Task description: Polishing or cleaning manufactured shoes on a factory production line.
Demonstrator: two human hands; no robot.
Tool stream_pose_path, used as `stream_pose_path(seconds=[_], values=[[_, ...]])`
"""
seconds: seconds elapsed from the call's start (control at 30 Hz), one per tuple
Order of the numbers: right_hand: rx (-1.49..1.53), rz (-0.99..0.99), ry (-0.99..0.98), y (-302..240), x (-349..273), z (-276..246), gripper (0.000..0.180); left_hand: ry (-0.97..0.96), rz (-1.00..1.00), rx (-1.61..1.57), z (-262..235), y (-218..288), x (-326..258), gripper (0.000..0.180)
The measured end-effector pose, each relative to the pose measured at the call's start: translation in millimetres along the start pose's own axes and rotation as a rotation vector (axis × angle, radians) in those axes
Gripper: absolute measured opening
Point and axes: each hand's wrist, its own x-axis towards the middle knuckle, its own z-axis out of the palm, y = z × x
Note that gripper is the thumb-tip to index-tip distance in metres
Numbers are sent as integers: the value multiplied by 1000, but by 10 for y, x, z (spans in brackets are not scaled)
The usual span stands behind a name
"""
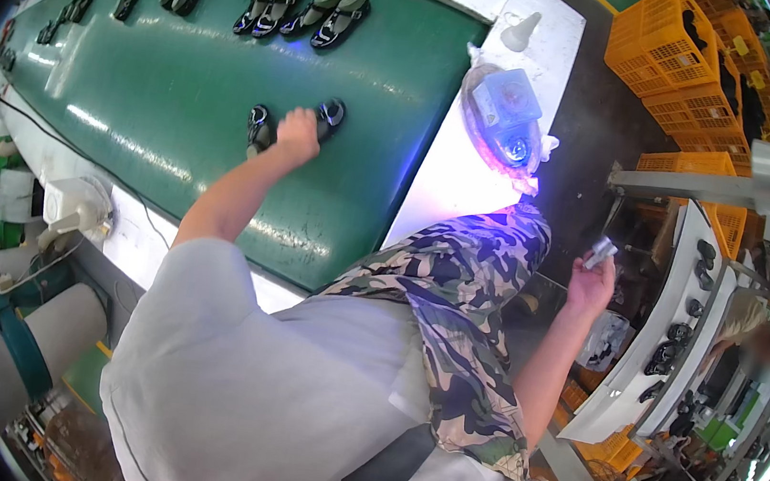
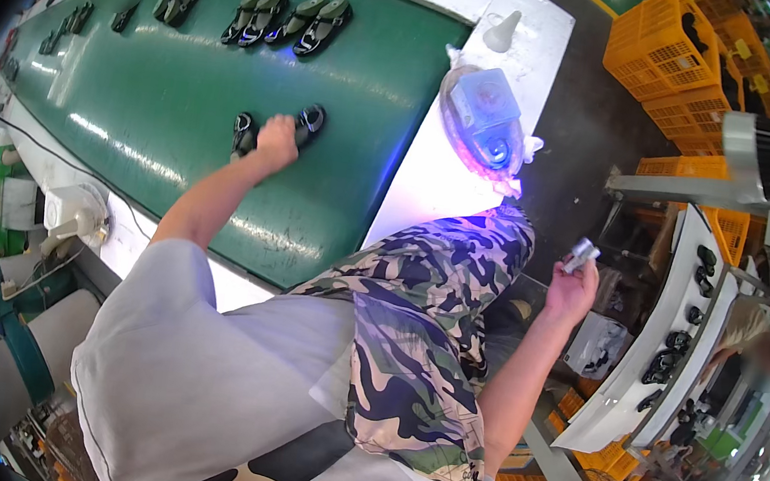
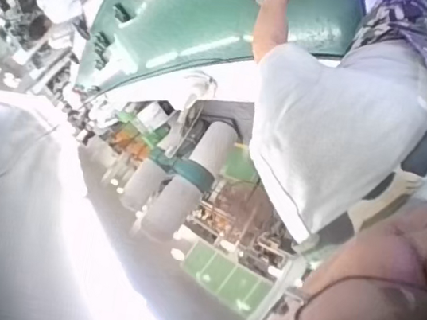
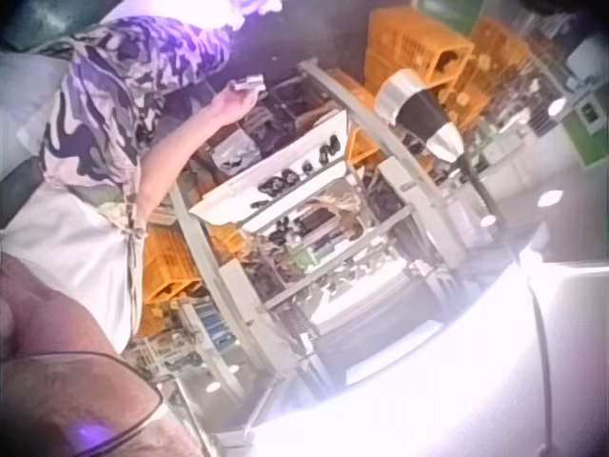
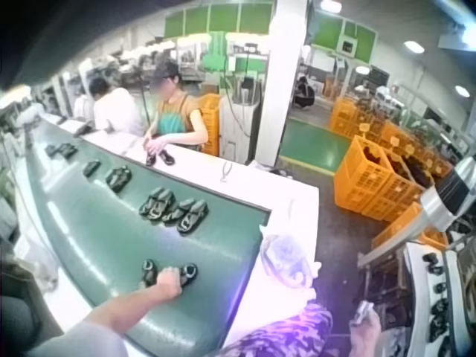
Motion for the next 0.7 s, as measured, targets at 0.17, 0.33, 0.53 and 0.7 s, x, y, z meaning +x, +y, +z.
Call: stream_pose_path(seconds=[0.17,0.33,0.53,0.7], values=[[-187,0,98,580,-128,701,12,-222,164,108,-514,117,-298,69],[-450,-146,118,593,-76,757,16,-530,-23,-347,-816,353,-144,67],[-568,-237,42,485,-46,858,17,-426,525,-1527,-1301,1624,-524,62],[-603,-347,-124,95,-307,1493,21,360,1419,-1020,-2053,2522,-1123,62]])
